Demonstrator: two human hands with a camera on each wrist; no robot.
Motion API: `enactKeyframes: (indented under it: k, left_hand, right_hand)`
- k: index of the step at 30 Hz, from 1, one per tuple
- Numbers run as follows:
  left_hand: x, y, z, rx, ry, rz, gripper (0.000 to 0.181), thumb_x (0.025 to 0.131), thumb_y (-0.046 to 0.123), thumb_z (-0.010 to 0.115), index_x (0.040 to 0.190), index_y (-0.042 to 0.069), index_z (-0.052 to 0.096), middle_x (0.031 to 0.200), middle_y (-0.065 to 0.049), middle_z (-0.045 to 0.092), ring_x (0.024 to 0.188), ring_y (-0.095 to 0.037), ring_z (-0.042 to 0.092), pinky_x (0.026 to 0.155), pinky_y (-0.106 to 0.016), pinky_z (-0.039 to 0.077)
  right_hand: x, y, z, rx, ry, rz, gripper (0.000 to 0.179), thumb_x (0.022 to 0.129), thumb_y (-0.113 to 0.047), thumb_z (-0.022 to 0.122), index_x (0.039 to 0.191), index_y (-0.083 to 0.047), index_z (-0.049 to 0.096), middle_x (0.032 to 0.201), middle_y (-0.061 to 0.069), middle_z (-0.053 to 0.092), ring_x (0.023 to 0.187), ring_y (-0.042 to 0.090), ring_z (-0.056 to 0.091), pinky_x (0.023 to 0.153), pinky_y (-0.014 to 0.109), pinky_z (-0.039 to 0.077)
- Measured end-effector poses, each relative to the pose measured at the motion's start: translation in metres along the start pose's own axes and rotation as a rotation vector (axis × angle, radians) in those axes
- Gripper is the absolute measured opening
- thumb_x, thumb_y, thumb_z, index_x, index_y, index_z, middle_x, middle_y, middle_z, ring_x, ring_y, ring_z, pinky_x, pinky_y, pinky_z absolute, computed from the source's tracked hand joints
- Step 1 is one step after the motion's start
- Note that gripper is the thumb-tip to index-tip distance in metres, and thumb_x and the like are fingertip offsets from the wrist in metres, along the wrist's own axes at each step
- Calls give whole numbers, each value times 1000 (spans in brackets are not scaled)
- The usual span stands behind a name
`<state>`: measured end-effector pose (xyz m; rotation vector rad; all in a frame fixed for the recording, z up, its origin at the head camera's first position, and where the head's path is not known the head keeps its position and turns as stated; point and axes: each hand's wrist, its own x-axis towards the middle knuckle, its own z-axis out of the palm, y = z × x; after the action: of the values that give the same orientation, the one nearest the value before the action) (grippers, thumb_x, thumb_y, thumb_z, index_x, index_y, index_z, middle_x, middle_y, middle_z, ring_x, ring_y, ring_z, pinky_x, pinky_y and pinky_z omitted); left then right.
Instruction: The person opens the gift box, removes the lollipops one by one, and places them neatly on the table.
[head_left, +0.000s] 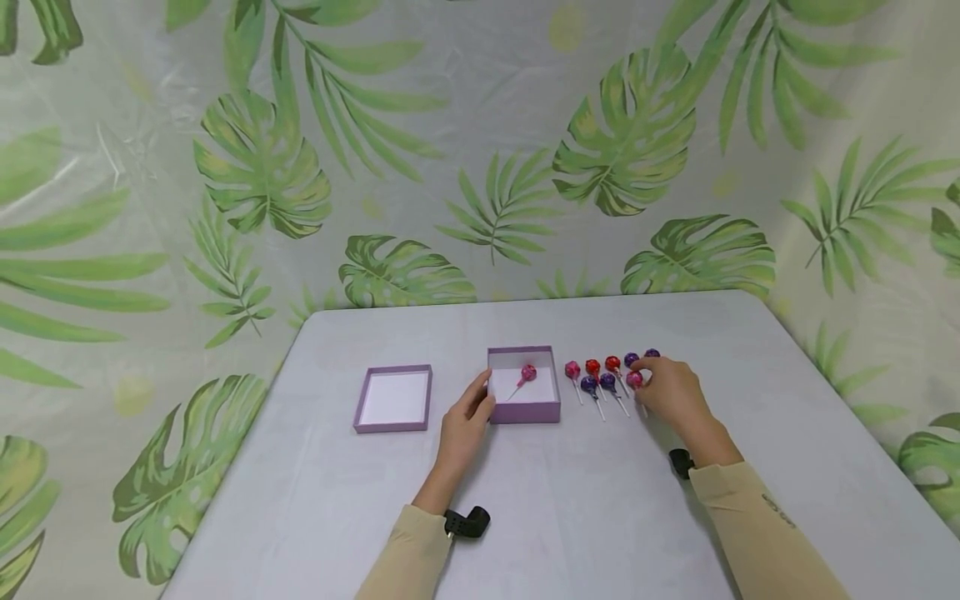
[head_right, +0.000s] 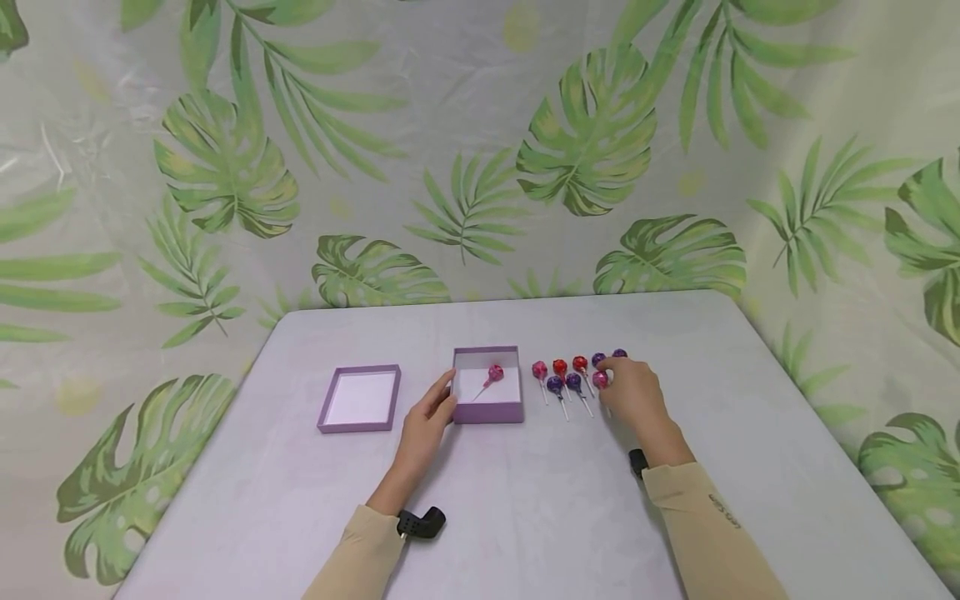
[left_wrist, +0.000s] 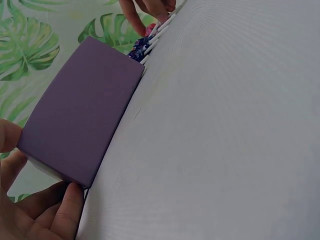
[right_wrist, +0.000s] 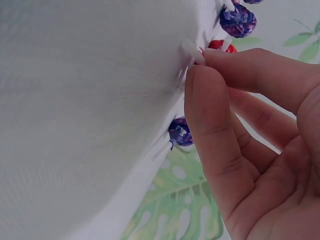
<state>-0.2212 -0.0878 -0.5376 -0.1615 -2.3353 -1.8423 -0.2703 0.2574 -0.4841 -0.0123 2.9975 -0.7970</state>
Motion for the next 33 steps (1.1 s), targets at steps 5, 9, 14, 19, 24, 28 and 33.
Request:
enactKeyframes:
  k: [5,9,14,19,24,28,33]
  left_hand:
    - [1,-1,0,6,-2,5,43,102,36,59,145,37,55,139,-10,61,127,-22,57,103,-42,49]
    - [3,1,0,18,0,1,43,103,35,59,145,38,54,138,-6,61,127,-19,58,103,-38,50]
    - [2,1,-1,2,-5,3,43,103,34,59,146,37,54,139,-8,60,128,-20,57,103,-38,49]
    - [-1,0,1,-1,-14,1,44,103,34,58,147,35,53,142,-9,58,130,-21,55,105,-38,48]
    - [-3,-1,3,8,-21,-7,44,103,34,58,147,36,53,142,-8,58,130,-20,54,105,-36,48]
    - [-4,1,2,8,-15,3,45,103,32,58,148,34,53,142,-11,58,130,-21,55,105,-38,47]
    - [-2,3,0,8,-6,9,44,103,31,58,147,34,54,141,-12,58,130,-21,55,105,-39,48]
  right_hand:
    - [-1,-2,-1,-1,12,-2,45,87,-3,73,130,0,64,91,18,68,75,28,60,56,33,53]
    - [-1,-5,-2,-11,31,-6,42,87,-2,72,128,0,65,93,19,68,77,30,61,60,36,55]
    - [-2,-7,-2,-16,29,-7,43,87,-2,73,129,0,65,92,18,68,76,29,61,57,34,54]
    - [-6,-6,-1,-14,25,-11,42,87,-3,73,128,1,65,93,19,68,74,28,60,56,33,53]
    - [-11,-9,-6,-64,78,-39,41,87,-11,73,127,-1,66,89,16,70,67,25,60,50,34,48]
    - [-15,-27,-12,-63,137,-117,41,89,-17,73,127,-4,67,91,14,71,70,26,62,52,38,49]
    - [-16,-61,-9,-3,163,-215,35,91,-20,71,124,-10,70,95,9,73,80,28,63,63,43,52]
